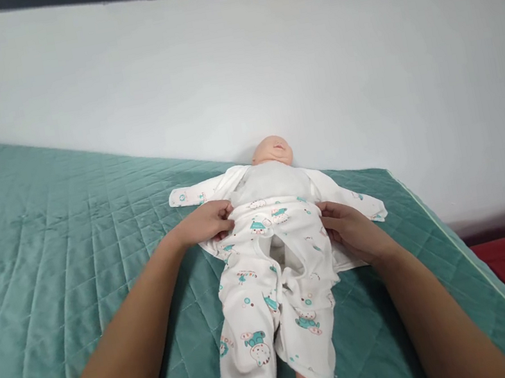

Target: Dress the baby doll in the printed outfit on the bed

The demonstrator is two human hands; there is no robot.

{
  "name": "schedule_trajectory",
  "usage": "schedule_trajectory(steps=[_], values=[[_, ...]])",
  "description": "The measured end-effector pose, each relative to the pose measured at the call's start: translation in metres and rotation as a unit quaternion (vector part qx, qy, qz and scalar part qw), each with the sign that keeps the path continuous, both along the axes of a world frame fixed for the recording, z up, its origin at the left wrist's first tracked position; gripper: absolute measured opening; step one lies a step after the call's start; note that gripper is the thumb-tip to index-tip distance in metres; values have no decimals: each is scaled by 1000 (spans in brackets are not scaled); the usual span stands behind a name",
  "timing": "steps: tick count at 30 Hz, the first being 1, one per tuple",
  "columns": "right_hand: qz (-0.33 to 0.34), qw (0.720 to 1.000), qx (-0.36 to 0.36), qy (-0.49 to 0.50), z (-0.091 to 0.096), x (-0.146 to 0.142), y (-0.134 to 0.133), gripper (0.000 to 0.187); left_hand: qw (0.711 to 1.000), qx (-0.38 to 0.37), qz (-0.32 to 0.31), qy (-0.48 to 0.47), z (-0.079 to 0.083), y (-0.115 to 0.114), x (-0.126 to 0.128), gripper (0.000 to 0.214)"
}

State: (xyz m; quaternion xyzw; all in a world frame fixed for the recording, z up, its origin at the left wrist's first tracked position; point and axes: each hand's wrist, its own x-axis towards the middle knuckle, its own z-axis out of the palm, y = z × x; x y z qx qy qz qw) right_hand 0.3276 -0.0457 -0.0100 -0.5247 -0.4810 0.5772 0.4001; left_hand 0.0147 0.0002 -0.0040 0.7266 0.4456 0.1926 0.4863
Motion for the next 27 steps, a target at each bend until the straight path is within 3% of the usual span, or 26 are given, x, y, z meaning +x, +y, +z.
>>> schedule_trajectory(steps=[3,5,8,13,16,19,23,27], values=[[-3,1000,-3,-25,2,0,-1,23,978,148,77,122,-2,0,11,10],[-23,998,1,-63,-1,0,1,19,954,200,111,195,-3,-1,18,10],[-61,985,39,-158,-9,0,5,21,942,188,128,248,-6,-2,27,9],[-72,958,106,-256,-12,-2,11,23,955,179,92,218,0,-1,26,2],[-51,948,119,-290,-5,-8,7,18,981,135,62,122,7,-2,23,6],[-34,962,115,-245,-2,-12,2,22,997,36,44,-47,7,-4,23,18],[-40,990,86,-100,-7,-14,-1,29,963,-136,62,-222,-3,-3,25,24],[-44,997,58,0,-8,-17,1,32,936,-218,95,-259,-9,1,24,20]])
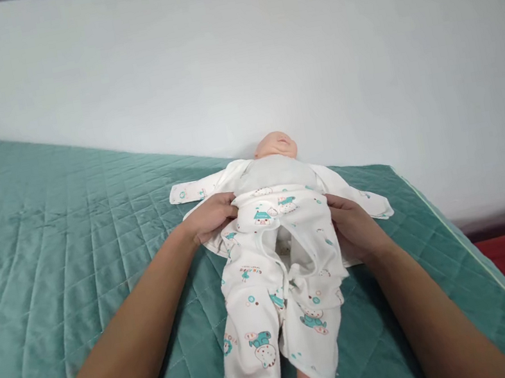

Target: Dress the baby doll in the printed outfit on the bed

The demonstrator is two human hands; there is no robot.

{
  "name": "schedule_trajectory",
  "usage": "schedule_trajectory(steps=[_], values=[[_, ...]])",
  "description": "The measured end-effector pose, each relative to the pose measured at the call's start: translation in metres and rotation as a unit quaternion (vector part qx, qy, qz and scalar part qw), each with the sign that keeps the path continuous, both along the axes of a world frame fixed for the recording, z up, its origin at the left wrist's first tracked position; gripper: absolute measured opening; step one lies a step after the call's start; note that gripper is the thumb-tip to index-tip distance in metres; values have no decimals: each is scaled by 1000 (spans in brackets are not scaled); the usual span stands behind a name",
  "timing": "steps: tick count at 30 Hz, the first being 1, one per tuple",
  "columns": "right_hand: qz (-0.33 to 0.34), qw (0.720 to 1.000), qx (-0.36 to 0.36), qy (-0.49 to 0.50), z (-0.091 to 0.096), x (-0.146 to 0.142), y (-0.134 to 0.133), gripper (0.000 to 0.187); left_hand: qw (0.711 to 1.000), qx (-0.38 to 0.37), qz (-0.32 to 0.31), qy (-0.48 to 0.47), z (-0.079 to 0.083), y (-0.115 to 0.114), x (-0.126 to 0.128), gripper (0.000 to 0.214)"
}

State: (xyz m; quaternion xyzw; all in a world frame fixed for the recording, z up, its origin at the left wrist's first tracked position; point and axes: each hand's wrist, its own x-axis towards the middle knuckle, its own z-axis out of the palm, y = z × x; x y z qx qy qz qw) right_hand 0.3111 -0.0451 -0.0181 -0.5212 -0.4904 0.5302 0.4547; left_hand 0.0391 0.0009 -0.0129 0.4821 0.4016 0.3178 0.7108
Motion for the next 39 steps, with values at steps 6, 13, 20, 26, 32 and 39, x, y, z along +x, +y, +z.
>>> schedule_trajectory(steps=[6,13,20,26,32,39], values=[[-7,1000,10,28,-1,2,4,31,1000,0,23,-4,-2,3,1,13],[10,1000,6,2,-3,5,5,30,993,82,29,80,-11,9,1,9],[18,1000,5,18,-5,8,5,30,985,117,-30,123,-4,10,-13,6],[36,999,14,-23,-3,7,3,37,962,196,-57,180,2,8,-14,5],[39,994,32,-96,3,2,0,39,950,233,-31,206,0,9,-10,4],[-9,980,74,-184,0,2,2,30,967,163,-18,197,1,9,-8,11]])
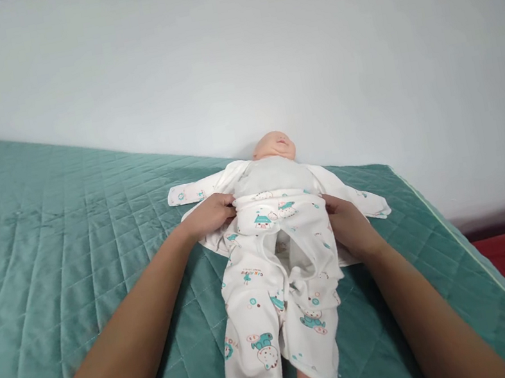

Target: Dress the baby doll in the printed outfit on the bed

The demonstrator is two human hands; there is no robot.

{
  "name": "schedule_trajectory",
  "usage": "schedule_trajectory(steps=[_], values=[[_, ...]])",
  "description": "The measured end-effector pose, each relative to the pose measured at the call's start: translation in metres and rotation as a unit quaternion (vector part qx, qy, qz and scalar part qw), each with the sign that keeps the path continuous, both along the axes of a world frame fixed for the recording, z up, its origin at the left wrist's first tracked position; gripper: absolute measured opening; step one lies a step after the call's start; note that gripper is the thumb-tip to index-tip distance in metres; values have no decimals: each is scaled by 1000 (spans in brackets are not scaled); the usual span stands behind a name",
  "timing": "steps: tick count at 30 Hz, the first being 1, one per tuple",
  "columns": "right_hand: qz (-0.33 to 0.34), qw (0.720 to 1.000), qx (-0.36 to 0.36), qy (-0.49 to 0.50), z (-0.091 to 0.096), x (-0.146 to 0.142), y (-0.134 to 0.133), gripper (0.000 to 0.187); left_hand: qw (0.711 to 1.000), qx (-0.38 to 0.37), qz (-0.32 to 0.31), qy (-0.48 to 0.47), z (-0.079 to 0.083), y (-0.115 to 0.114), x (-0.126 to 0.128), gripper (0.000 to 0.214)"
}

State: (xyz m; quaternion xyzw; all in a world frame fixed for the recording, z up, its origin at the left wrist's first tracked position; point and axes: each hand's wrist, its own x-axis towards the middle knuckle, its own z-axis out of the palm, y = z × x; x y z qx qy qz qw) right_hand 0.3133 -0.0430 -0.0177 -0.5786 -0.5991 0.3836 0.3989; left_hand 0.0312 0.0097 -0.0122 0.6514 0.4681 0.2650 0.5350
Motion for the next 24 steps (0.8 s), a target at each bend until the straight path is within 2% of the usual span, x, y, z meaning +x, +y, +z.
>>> schedule_trajectory(steps=[5,8,11,16,20,22,24], values=[[-30,993,43,-103,0,-4,0,20,999,-18,38,3,3,-3,4,7],[-79,978,65,-179,1,-8,-1,11,998,19,57,36,-1,-1,7,9],[-124,967,69,-212,0,-10,-3,8,991,85,73,77,-5,0,11,12],[-147,968,102,-178,-4,-8,-1,17,972,187,71,126,-8,1,12,15],[-186,966,157,-89,-2,-6,2,13,968,224,50,105,-10,1,10,16],[-175,965,193,-31,2,-8,1,11,966,229,72,94,-12,1,11,14],[-134,969,206,12,6,-12,-2,10,964,224,113,92,-14,0,13,11]])
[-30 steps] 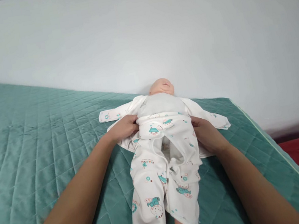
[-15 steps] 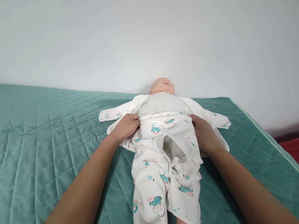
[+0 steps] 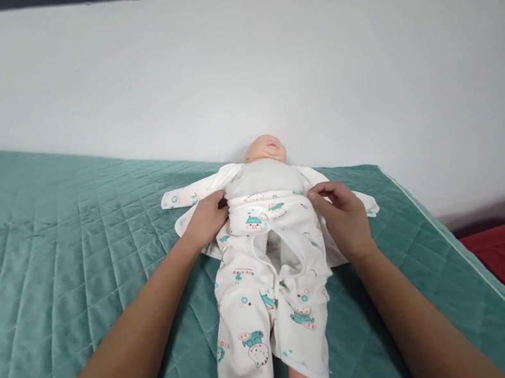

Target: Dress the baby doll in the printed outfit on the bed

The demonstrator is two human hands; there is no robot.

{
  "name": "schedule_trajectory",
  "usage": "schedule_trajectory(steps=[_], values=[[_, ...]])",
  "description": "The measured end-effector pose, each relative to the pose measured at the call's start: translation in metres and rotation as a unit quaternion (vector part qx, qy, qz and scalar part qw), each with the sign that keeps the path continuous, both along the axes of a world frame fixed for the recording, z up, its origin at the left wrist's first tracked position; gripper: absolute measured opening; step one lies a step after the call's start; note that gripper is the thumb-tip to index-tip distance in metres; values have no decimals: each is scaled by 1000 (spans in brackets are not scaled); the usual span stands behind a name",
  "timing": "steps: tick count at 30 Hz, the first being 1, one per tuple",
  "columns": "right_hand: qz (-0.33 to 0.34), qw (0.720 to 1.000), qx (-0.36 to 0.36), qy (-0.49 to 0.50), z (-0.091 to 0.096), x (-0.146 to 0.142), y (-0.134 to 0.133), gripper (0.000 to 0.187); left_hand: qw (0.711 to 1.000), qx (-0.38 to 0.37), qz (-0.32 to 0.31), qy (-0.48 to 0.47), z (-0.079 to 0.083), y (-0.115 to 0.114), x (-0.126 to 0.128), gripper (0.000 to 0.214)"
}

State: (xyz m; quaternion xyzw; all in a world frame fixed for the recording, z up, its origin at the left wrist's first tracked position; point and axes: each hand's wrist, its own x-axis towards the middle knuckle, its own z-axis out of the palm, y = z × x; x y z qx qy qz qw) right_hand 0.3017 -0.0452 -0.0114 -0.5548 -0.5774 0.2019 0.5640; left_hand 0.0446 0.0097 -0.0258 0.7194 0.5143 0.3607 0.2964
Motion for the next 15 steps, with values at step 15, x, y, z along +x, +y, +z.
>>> schedule_trajectory(steps=[15], values=[[108,991,-85,1,8,-5,6,18,970,86,-157,-163,16,-9,-4,9]])
